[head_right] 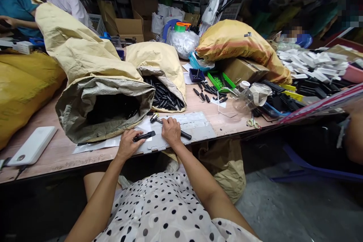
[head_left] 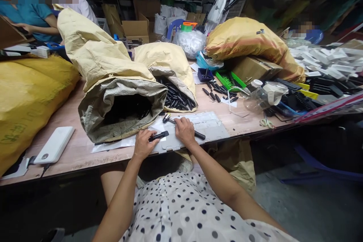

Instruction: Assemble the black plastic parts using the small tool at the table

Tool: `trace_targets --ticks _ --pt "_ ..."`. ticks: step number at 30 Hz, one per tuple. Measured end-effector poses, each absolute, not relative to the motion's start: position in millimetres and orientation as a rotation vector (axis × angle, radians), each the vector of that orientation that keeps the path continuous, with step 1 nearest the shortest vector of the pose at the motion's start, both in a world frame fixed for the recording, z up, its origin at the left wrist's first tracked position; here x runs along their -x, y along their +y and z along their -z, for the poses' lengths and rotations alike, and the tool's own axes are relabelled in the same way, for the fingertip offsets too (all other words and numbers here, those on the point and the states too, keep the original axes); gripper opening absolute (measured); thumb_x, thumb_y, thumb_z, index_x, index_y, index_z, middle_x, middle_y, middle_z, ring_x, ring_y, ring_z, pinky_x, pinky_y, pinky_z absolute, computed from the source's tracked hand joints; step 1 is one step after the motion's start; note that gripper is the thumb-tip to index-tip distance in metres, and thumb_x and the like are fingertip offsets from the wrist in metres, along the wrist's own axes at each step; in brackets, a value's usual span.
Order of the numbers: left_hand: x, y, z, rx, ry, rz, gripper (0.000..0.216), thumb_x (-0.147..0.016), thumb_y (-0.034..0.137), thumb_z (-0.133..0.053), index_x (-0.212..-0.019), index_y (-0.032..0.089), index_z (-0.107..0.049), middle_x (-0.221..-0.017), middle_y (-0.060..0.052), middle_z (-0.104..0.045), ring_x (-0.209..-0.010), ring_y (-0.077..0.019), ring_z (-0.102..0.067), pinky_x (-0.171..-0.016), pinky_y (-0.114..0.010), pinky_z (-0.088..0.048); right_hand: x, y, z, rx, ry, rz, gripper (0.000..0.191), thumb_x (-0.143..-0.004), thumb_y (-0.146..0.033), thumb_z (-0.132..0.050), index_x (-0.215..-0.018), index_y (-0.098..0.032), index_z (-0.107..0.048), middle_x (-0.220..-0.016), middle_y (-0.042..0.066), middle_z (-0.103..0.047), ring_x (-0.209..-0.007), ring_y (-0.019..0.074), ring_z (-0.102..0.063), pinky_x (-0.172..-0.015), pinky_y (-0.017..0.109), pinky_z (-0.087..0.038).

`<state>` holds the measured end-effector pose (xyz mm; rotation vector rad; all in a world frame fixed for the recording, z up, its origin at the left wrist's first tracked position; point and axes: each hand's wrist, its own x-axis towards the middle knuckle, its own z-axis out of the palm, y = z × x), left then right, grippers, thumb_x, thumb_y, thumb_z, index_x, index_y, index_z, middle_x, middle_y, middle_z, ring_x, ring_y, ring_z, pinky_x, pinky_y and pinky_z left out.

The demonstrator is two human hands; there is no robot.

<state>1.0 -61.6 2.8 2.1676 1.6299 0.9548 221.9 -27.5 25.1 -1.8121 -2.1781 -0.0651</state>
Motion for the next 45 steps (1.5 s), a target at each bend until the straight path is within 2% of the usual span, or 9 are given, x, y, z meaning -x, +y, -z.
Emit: trace_targets --ticks 4,12,17,22,27,31,37,45 --pt "1 -60 -5 -2.148 1.600 -0.953 0.010 -0.083 0.031 -0.072 -0.091 0.026 -0.075 -0.086 -0.002 -0.071 -0.087 -0.0242 -0.062 -0.084 -0.038 -0.050 -221 -28 -28 1.845 -2.170 0.029 0.028 -0.097 -0.020 -0.050 -0.118 -0.024 -0.069 -0.102 0.010 -0.062 -0.096 0.0248 -0.049 -0.076 0.032 -0.034" --pt "1 -59 -2 -2.177 1.597 -0.979 0.012 -0.086 0.033 -0.069 -0.093 0.027 -0.076 -0.085 -0.003 -0.071 -0.086 -0.0238 -0.061 -0.083 -0.038 -0.050 -222 -27 -39 1.896 -2.122 -0.175 0.041 -0.097 -0.017 -0.048 -0.133 -0.027 -0.065 -0.105 0.009 -0.066 -0.099 0.0238 -0.057 -0.078 0.031 -0.043" --pt "-1 -59 -3 -2.164 1.593 -0.991 0.015 -0.086 0.034 -0.067 -0.092 0.027 -0.079 -0.080 -0.003 -0.069 -0.084 -0.0226 -0.060 -0.083 -0.037 -0.051 -222 -55 -35 1.740 -1.980 -0.268 0.040 -0.100 -0.018 -0.041 -0.129 -0.025 -0.067 -0.109 0.006 -0.069 -0.099 0.0196 -0.063 -0.085 0.028 -0.050" --pt "-2 -60 -5 -2.154 1.589 -0.986 0.014 -0.085 0.033 -0.069 -0.089 0.026 -0.080 -0.078 -0.004 -0.069 -0.085 -0.0228 -0.060 -0.084 -0.038 -0.051 -217 -86 -30 1.556 -2.042 -0.267 0.041 -0.101 -0.021 -0.041 -0.135 -0.025 -0.064 -0.109 0.006 -0.069 -0.094 0.0172 -0.066 -0.080 0.025 -0.053" --pt "-3 -60 -6 -2.152 1.587 -0.962 0.012 -0.085 0.032 -0.070 -0.089 0.027 -0.080 -0.077 -0.003 -0.069 -0.084 -0.0228 -0.060 -0.083 -0.038 -0.050 -213 -98 -28 1.617 -2.185 -0.164 0.048 -0.100 -0.019 -0.045 -0.144 -0.034 -0.059 -0.097 0.003 -0.065 -0.079 0.0147 -0.063 -0.065 0.020 -0.049" --pt "-3 -60 -6 -2.154 1.593 -0.947 0.011 -0.085 0.031 -0.071 -0.088 0.026 -0.080 -0.076 -0.003 -0.068 -0.083 -0.0227 -0.060 -0.084 -0.038 -0.050 -213 -99 -30 1.654 -2.250 -0.127 0.050 -0.099 -0.018 -0.045 -0.145 -0.036 -0.058 -0.092 0.002 -0.062 -0.074 0.0138 -0.059 -0.057 0.019 -0.042" --pt "-3 -60 -4 -2.154 1.578 -0.960 0.010 -0.084 0.029 -0.071 -0.087 0.026 -0.080 -0.076 -0.003 -0.067 -0.083 -0.0229 -0.060 -0.083 -0.038 -0.050 -213 -99 -37 1.610 -2.252 -0.070 0.051 -0.101 -0.018 -0.040 -0.146 -0.035 -0.058 -0.090 0.003 -0.060 -0.076 0.0142 -0.059 -0.058 0.019 -0.040" --pt "-4 -60 -6 -2.131 1.587 -0.938 0.010 -0.083 0.030 -0.072 -0.088 0.026 -0.080 -0.077 -0.003 -0.068 -0.084 -0.0233 -0.060 -0.083 -0.039 -0.050 -210 -98 -40 1.632 -2.263 -0.105 0.051 -0.100 -0.018 -0.044 -0.145 -0.037 -0.058 -0.091 0.002 -0.061 -0.073 0.0140 -0.058 -0.057 0.019 -0.041"
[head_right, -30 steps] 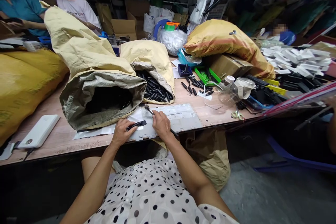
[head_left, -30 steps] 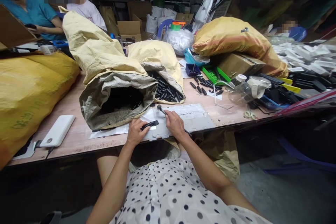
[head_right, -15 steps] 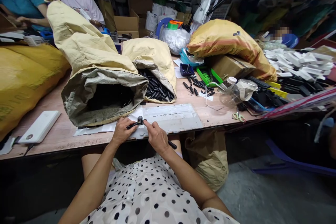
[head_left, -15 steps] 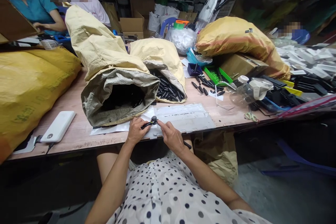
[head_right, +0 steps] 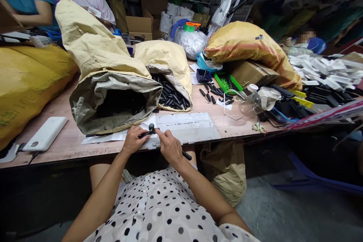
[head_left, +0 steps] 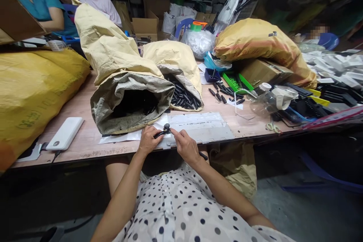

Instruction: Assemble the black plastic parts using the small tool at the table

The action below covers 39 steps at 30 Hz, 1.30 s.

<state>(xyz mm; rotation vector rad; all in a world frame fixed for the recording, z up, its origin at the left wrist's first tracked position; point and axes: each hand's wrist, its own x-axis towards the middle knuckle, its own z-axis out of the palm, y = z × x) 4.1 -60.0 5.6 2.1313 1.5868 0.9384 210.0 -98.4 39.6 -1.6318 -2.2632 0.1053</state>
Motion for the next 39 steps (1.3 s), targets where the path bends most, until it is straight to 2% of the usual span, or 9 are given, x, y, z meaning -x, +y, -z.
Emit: trace_targets --ticks 7,11,18,25,30,39 --pt "-4 -59 -6 -2.099 1.593 -0.928 0.010 -0.083 0.032 -0.072 -0.077 0.025 -0.076 -0.076 -0.003 -0.068 -0.084 -0.0229 -0.058 -0.083 -0.037 -0.049 -201 -104 -41 1.527 -2.310 -0.129 0.052 -0.100 -0.018 -0.045 -0.147 -0.038 -0.056 -0.093 0.002 -0.062 -0.076 0.0132 -0.060 -0.062 0.018 -0.044" --pt "-4 -60 -7 -2.081 1.589 -0.951 0.008 -0.082 0.030 -0.071 -0.082 0.026 -0.078 -0.074 -0.002 -0.068 -0.083 -0.0227 -0.059 -0.082 -0.037 -0.050 -202 -101 -39 1.569 -2.302 -0.182 0.050 -0.100 -0.019 -0.047 -0.145 -0.037 -0.058 -0.094 0.001 -0.064 -0.076 0.0132 -0.062 -0.062 0.018 -0.046" --pt "-2 -59 -7 -2.071 1.587 -1.004 0.011 -0.081 0.033 -0.071 -0.085 0.026 -0.079 -0.076 -0.003 -0.070 -0.083 -0.0233 -0.061 -0.080 -0.037 -0.051 -209 -87 -47 1.567 -2.166 -0.146 0.045 -0.100 -0.020 -0.048 -0.141 -0.031 -0.061 -0.100 0.003 -0.066 -0.088 0.0144 -0.065 -0.074 0.020 -0.051" --pt "2 -59 -9 -2.096 1.581 -0.987 0.011 -0.082 0.034 -0.068 -0.077 0.026 -0.076 -0.071 -0.002 -0.067 -0.078 -0.0223 -0.059 -0.076 -0.035 -0.049 -201 -100 -45 1.480 -2.332 -0.123 0.042 -0.099 -0.020 -0.052 -0.136 -0.035 -0.063 -0.094 0.000 -0.065 -0.078 0.0124 -0.063 -0.064 0.018 -0.046" --pt "5 -57 -6 -2.131 1.582 -1.027 0.013 -0.080 0.037 -0.070 -0.083 0.026 -0.077 -0.075 -0.003 -0.070 -0.077 -0.0234 -0.061 -0.076 -0.036 -0.051 -203 -83 -51 1.568 -2.233 -0.120 0.040 -0.100 -0.022 -0.051 -0.136 -0.035 -0.062 -0.099 0.000 -0.065 -0.084 0.0124 -0.063 -0.070 0.019 -0.047" --pt "4 -56 -6 -2.177 1.581 -1.040 0.014 -0.082 0.038 -0.069 -0.084 0.026 -0.077 -0.074 -0.003 -0.068 -0.077 -0.0232 -0.060 -0.075 -0.035 -0.049 -224 -12 -44 1.878 -2.246 0.044 0.033 -0.101 -0.023 -0.049 -0.126 -0.028 -0.069 -0.103 0.009 -0.064 -0.098 0.0227 -0.053 -0.078 0.030 -0.040"
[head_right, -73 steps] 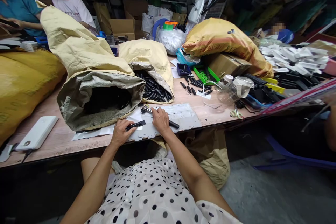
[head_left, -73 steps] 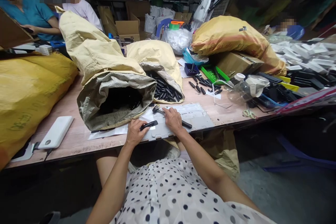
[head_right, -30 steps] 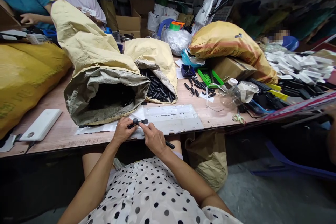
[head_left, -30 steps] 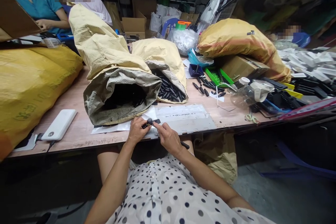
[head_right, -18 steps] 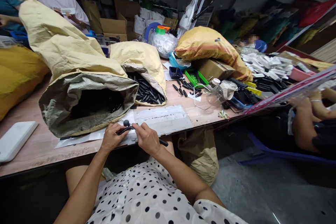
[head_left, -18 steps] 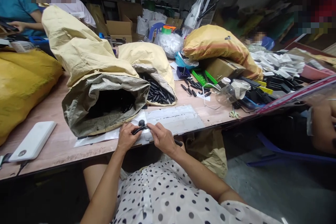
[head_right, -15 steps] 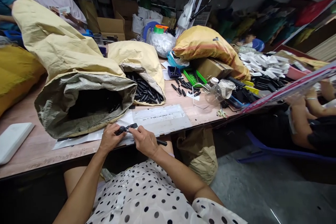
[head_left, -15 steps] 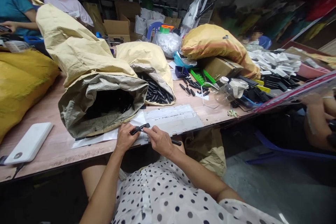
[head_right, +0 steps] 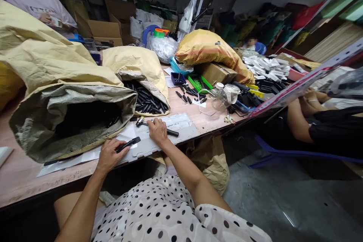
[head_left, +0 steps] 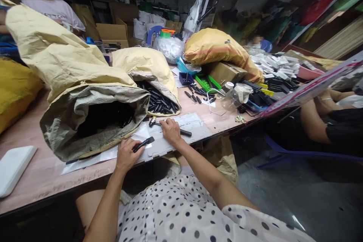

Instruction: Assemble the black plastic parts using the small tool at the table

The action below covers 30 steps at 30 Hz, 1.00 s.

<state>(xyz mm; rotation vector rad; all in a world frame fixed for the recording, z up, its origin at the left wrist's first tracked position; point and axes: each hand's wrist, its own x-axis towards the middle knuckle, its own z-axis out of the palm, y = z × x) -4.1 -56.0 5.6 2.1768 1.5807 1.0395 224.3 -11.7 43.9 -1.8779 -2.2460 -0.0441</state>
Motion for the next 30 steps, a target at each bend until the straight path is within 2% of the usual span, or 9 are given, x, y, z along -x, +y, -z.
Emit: trace_targets --ticks 6,10,14,17,20,22,25,28,30 --pt "-6 -75 -27 -2.188 1.453 -1.125 0.016 -0.086 0.035 -0.066 -0.078 0.022 -0.072 -0.071 -0.003 -0.067 -0.074 -0.0207 -0.060 -0.073 -0.034 -0.048 -229 -12 -32 1.848 -2.214 0.040 0.033 -0.101 -0.024 -0.048 -0.127 -0.027 -0.068 -0.104 0.010 -0.062 -0.097 0.0245 -0.049 -0.076 0.032 -0.035" --pt "-22 -118 -31 -2.131 1.187 -1.153 0.017 -0.091 0.032 -0.061 -0.088 0.020 -0.072 -0.073 -0.003 -0.069 -0.066 -0.0173 -0.061 -0.063 -0.030 -0.049 -232 -12 -28 1.835 -2.207 0.063 0.032 -0.101 -0.024 -0.048 -0.125 -0.026 -0.069 -0.102 0.010 -0.062 -0.095 0.0247 -0.048 -0.075 0.032 -0.033" --pt "-31 -151 -8 -1.965 1.238 -0.858 0.022 -0.089 0.034 -0.058 -0.092 0.021 -0.075 -0.077 -0.005 -0.074 -0.065 -0.0191 -0.066 -0.062 -0.030 -0.052 -232 -11 -26 1.821 -2.205 0.105 0.031 -0.100 -0.023 -0.049 -0.124 -0.026 -0.068 -0.100 0.010 -0.061 -0.093 0.0247 -0.048 -0.075 0.032 -0.033" --pt "-25 -153 15 -1.778 1.522 -0.475 0.027 -0.086 0.037 -0.058 -0.096 0.022 -0.078 -0.084 -0.006 -0.078 -0.075 -0.0245 -0.072 -0.071 -0.033 -0.056 -232 -12 -26 1.827 -2.198 0.094 0.030 -0.100 -0.023 -0.050 -0.123 -0.026 -0.069 -0.100 0.009 -0.061 -0.093 0.0245 -0.048 -0.075 0.032 -0.033" --pt "-17 -147 32 -1.709 1.637 -0.300 0.029 -0.084 0.035 -0.060 -0.100 0.020 -0.079 -0.093 -0.011 -0.080 -0.089 -0.0299 -0.076 -0.078 -0.036 -0.057 -232 -11 -26 1.838 -2.188 0.075 0.031 -0.100 -0.023 -0.049 -0.123 -0.026 -0.069 -0.100 0.009 -0.061 -0.093 0.0246 -0.048 -0.075 0.032 -0.033" --pt "-14 -145 32 -1.740 1.638 -0.307 0.026 -0.079 0.031 -0.066 -0.098 0.019 -0.080 -0.092 -0.011 -0.080 -0.091 -0.0310 -0.076 -0.075 -0.034 -0.057 -232 -11 -25 1.832 -2.183 0.076 0.031 -0.100 -0.023 -0.049 -0.123 -0.026 -0.069 -0.100 0.009 -0.061 -0.092 0.0246 -0.048 -0.076 0.032 -0.032" --pt "-19 -141 14 -1.800 1.469 -0.391 0.023 -0.074 0.028 -0.071 -0.094 0.021 -0.081 -0.076 -0.004 -0.077 -0.073 -0.0256 -0.075 -0.062 -0.029 -0.054 -232 -11 -23 1.816 -2.180 0.091 0.031 -0.100 -0.023 -0.049 -0.123 -0.026 -0.069 -0.100 0.009 -0.060 -0.092 0.0245 -0.047 -0.076 0.032 -0.032" --pt "-27 -124 -22 -1.739 1.317 -0.606 0.025 -0.082 0.038 -0.066 -0.094 0.022 -0.080 -0.065 0.001 -0.072 -0.057 -0.0180 -0.066 -0.054 -0.026 -0.050 -233 -11 -22 1.815 -2.188 0.097 0.031 -0.100 -0.024 -0.049 -0.123 -0.026 -0.069 -0.100 0.009 -0.060 -0.093 0.0247 -0.047 -0.076 0.032 -0.032" --pt "-28 -98 -44 -1.691 1.403 -0.855 0.029 -0.082 0.044 -0.065 -0.093 0.021 -0.078 -0.069 0.000 -0.072 -0.062 -0.0168 -0.066 -0.059 -0.026 -0.051 -233 -11 -23 1.823 -2.193 0.093 0.030 -0.100 -0.023 -0.049 -0.122 -0.026 -0.069 -0.100 0.010 -0.060 -0.093 0.0247 -0.047 -0.076 0.032 -0.032"
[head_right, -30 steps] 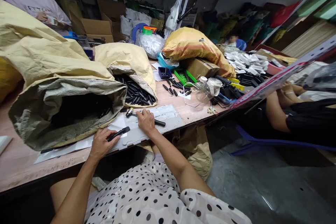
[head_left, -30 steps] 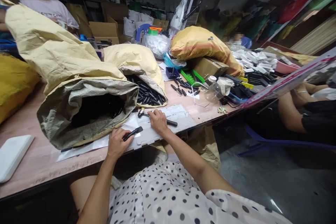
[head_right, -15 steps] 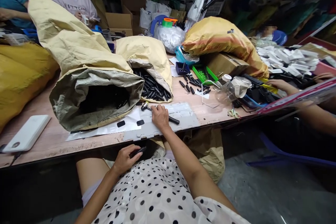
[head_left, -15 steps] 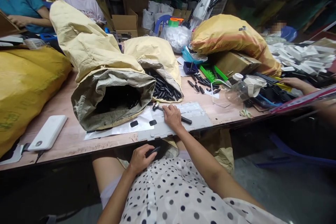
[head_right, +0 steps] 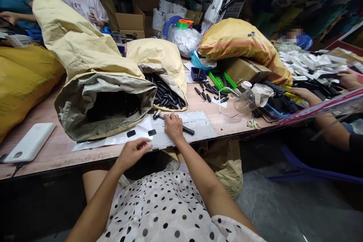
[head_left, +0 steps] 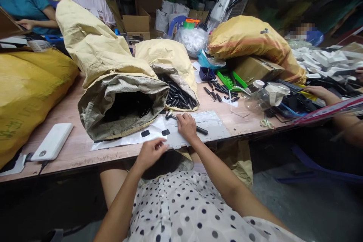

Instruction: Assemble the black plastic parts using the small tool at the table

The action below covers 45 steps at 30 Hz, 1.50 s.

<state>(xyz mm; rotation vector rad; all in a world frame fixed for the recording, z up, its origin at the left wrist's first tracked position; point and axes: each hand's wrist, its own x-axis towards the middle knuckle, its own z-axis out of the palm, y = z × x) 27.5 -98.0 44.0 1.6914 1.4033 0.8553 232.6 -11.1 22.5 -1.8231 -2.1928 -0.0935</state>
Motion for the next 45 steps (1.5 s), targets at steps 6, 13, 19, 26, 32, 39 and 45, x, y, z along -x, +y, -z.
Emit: trace_targets --ticks 6,13,19,26,32,39,45 --pt "-1 12 -64 -1.153 2.162 -1.226 0.017 -0.079 0.034 -0.066 -0.088 0.020 -0.066 -0.075 -0.003 -0.068 -0.079 -0.0230 -0.068 -0.077 -0.034 -0.056 -231 -11 -25 1.820 -2.205 0.091 0.031 -0.100 -0.024 -0.048 -0.123 -0.026 -0.069 -0.101 0.009 -0.060 -0.094 0.0249 -0.048 -0.076 0.033 -0.033" --pt "9 53 -41 -0.903 2.293 -1.188 0.022 -0.070 0.029 -0.075 -0.083 0.022 -0.059 -0.079 -0.004 -0.065 -0.090 -0.0312 -0.069 -0.083 -0.043 -0.056 -229 -11 -28 1.840 -2.204 0.068 0.031 -0.100 -0.025 -0.049 -0.124 -0.027 -0.068 -0.103 0.010 -0.062 -0.096 0.0252 -0.049 -0.077 0.033 -0.034" --pt "15 42 -38 -0.843 2.136 -1.446 0.023 -0.071 0.022 -0.067 -0.093 0.019 -0.063 -0.086 -0.003 -0.066 -0.082 -0.0216 -0.068 -0.077 -0.035 -0.057 -228 -11 -30 1.840 -2.222 0.059 0.031 -0.100 -0.024 -0.049 -0.124 -0.027 -0.068 -0.105 0.010 -0.062 -0.098 0.0254 -0.049 -0.078 0.033 -0.035" --pt "-3 -40 -39 -1.583 1.733 -1.257 0.027 -0.075 0.036 -0.069 -0.097 0.021 -0.073 -0.079 0.000 -0.070 -0.065 -0.0154 -0.059 -0.066 -0.028 -0.052 -228 -12 -30 1.854 -2.203 0.054 0.031 -0.100 -0.024 -0.049 -0.125 -0.026 -0.068 -0.103 0.010 -0.061 -0.096 0.0250 -0.049 -0.078 0.032 -0.035" --pt "-15 -66 -18 -1.927 1.555 -1.045 0.016 -0.078 0.024 -0.066 -0.092 0.025 -0.075 -0.092 -0.003 -0.075 -0.089 -0.0218 -0.068 -0.084 -0.033 -0.055 -230 -11 -28 1.836 -2.209 0.051 0.032 -0.100 -0.025 -0.048 -0.125 -0.026 -0.068 -0.103 0.010 -0.061 -0.096 0.0252 -0.048 -0.078 0.032 -0.035" --pt "-16 -64 -10 -2.035 1.682 -1.037 0.012 -0.080 0.024 -0.069 -0.090 0.025 -0.074 -0.087 -0.003 -0.070 -0.091 -0.0232 -0.065 -0.081 -0.032 -0.053 -231 -8 -28 1.848 -2.195 0.021 0.032 -0.101 -0.023 -0.049 -0.126 -0.027 -0.068 -0.103 0.009 -0.062 -0.097 0.0242 -0.050 -0.079 0.031 -0.036" --pt "-17 -63 -5 -2.024 1.771 -1.074 0.006 -0.082 0.025 -0.071 -0.087 0.023 -0.075 -0.083 -0.004 -0.068 -0.086 -0.0230 -0.062 -0.081 -0.033 -0.051 -236 -20 -33 1.745 -2.097 -0.108 0.039 -0.099 -0.020 -0.047 -0.131 -0.026 -0.067 -0.102 0.008 -0.066 -0.096 0.0223 -0.058 -0.083 0.030 -0.045"
